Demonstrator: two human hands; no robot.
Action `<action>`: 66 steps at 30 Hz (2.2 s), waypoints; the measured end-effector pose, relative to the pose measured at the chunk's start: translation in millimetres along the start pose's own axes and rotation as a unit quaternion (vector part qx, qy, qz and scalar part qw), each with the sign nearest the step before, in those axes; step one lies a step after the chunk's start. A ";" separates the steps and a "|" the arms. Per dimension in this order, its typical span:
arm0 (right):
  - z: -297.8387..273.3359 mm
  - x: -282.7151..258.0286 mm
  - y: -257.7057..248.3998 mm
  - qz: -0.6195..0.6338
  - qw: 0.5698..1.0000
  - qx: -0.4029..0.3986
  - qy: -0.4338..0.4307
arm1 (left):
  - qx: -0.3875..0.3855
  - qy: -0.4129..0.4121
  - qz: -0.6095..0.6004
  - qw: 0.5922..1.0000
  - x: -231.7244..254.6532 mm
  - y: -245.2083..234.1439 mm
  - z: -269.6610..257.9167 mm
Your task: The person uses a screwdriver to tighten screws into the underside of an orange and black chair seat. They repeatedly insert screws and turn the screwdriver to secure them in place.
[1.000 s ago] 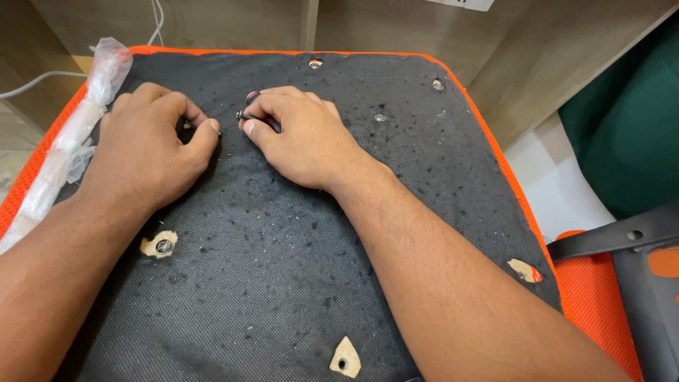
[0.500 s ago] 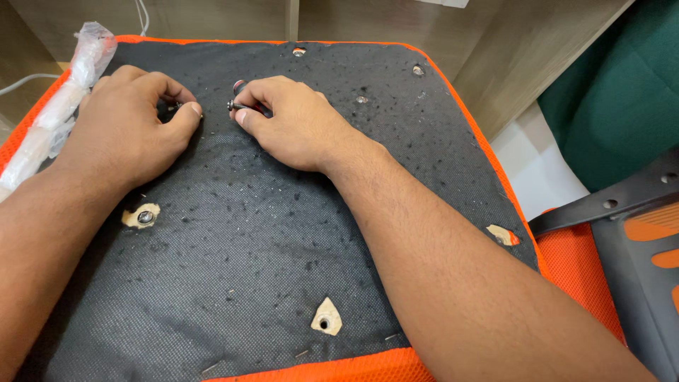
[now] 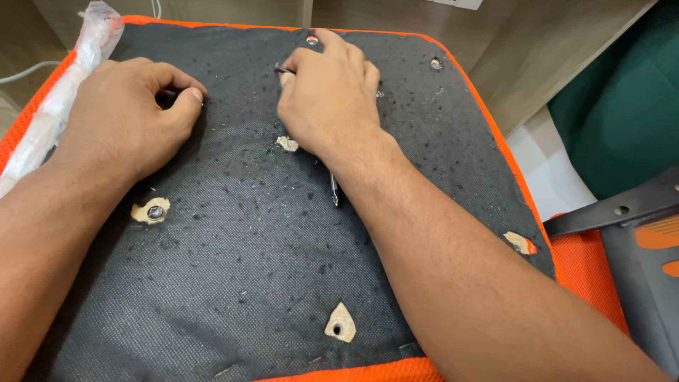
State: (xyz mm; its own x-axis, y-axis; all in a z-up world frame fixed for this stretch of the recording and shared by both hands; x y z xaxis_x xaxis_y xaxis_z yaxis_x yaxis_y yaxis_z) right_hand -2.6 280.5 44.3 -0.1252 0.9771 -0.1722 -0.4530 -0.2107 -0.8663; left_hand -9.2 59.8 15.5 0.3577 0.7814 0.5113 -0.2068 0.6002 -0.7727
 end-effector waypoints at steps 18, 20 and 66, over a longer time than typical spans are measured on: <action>17.6 -50.3 23.1 0.095 0.976 -0.155 -0.120 | 0.001 -0.056 -0.017 0.998 9.6 -3.1 4.6; 16.6 -51.7 22.2 0.092 0.977 -0.151 -0.123 | 0.006 -0.044 0.002 0.999 9.8 -3.2 5.1; 4.6 -49.8 3.9 0.187 0.975 -0.007 -0.122 | -0.088 -0.118 0.026 0.989 -0.5 -13.5 31.9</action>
State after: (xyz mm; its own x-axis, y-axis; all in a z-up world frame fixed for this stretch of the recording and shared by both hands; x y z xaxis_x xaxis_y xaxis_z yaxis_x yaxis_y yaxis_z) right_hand -2.1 230.8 51.7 -0.4863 0.7954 -0.3619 -0.3228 -0.5483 -0.7714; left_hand -35.7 56.7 37.6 0.1236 0.8413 0.5263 -0.0505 0.5350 -0.8434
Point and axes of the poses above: each hand's wrist, its own z-axis towards the middle knuckle, its own y-axis out of the palm, x = y × z, the point moved 2 cm from there along z, towards the middle knuckle, and after that the axes turned 5 degrees about -z, right-handed, at the moved point
